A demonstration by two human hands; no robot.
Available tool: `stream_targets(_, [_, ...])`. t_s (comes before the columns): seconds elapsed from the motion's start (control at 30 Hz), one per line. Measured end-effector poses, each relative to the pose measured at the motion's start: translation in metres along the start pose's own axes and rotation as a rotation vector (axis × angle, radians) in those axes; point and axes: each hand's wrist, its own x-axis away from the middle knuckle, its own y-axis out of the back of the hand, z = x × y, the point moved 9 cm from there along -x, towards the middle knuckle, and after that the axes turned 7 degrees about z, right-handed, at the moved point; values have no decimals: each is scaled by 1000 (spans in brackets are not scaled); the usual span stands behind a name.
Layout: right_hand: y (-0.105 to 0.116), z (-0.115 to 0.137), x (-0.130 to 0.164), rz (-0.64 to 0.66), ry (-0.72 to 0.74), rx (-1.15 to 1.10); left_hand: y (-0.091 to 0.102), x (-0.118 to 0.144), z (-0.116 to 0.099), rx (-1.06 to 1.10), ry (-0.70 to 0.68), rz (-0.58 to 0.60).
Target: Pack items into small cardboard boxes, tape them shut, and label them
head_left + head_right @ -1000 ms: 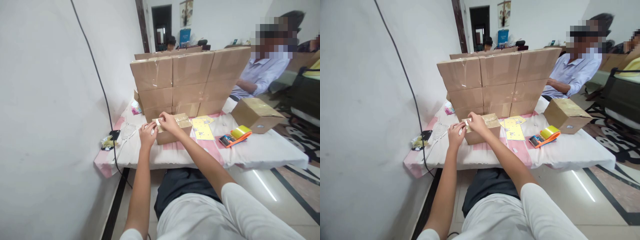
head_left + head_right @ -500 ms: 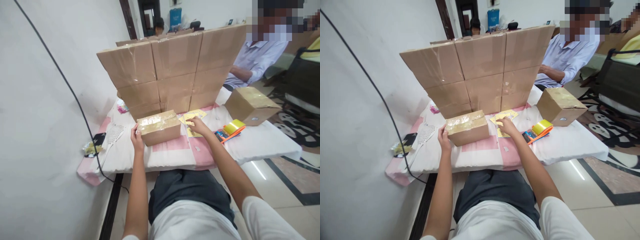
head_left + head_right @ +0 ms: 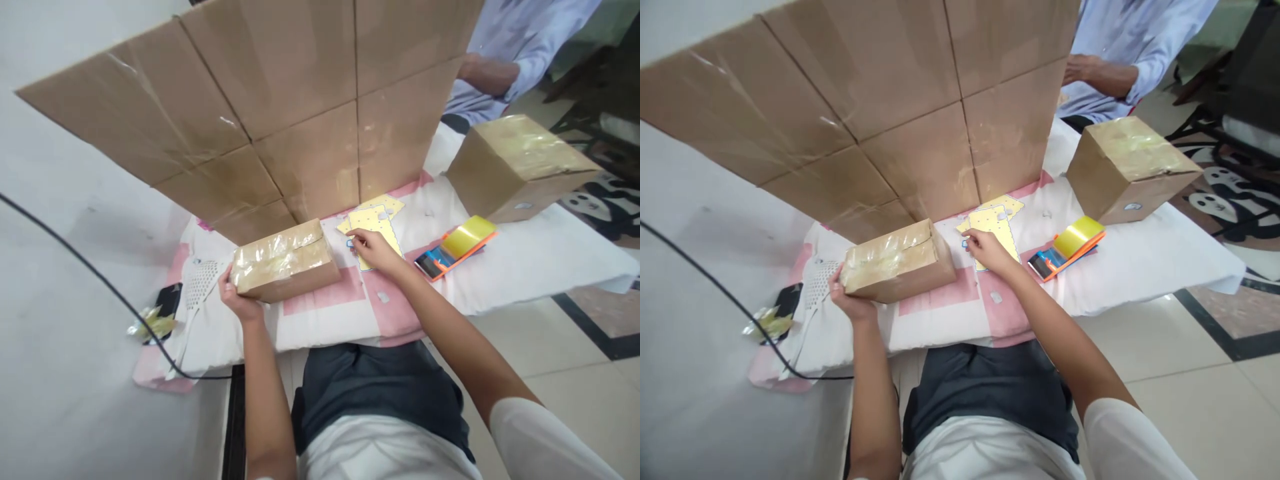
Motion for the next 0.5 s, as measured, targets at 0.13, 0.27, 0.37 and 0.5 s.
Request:
stream_targets(0.13, [-10, 0, 0, 14, -3, -283, 3, 2, -1, 53, 7, -107])
stream_targets(0.27, [-16, -3, -1, 13, -35, -433, 1, 3, -6, 66, 5, -120])
stream_targets(0.37, [-19, 2, 0, 30, -20, -482, 2, 4, -8, 135, 1, -156])
stream_targets(0.5, [-21, 20, 4, 80, 92, -415, 1, 5, -11, 145, 26, -181])
